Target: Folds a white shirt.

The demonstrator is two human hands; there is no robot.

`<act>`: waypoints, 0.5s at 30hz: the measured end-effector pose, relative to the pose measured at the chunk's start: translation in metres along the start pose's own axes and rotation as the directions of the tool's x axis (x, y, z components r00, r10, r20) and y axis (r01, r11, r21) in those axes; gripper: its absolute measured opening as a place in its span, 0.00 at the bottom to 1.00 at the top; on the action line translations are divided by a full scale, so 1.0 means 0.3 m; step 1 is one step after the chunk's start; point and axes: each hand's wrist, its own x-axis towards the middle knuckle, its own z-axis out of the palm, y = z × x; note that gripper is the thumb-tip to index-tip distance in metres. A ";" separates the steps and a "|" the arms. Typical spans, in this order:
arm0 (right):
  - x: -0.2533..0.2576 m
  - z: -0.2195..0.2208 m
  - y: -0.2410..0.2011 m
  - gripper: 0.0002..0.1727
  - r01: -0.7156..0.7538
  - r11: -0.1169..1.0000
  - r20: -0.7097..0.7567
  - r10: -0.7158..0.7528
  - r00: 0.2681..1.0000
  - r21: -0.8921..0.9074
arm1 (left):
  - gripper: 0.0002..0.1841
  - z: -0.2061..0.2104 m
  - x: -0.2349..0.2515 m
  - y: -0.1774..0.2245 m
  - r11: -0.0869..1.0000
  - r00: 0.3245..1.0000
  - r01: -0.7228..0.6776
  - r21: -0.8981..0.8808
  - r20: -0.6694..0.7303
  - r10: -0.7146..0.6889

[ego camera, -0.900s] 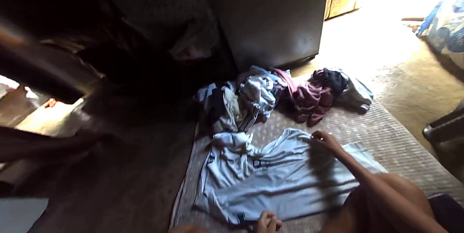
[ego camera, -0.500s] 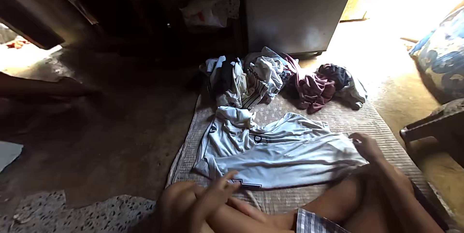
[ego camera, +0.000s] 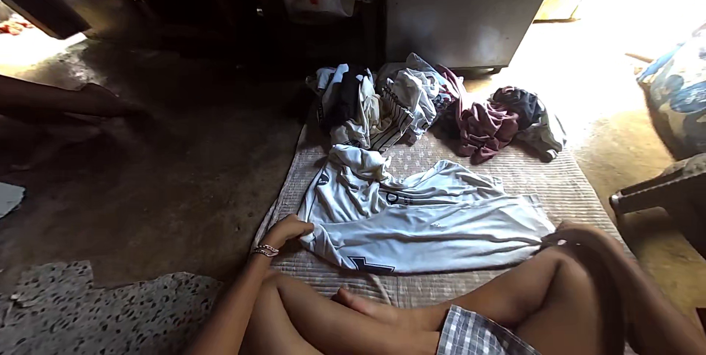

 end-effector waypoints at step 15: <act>-0.161 -0.003 -0.026 0.20 0.013 0.968 -0.040 -0.024 0.999 -0.250 | 0.32 -0.002 -0.057 -0.118 0.983 0.986 0.109 0.150 0.112 -0.127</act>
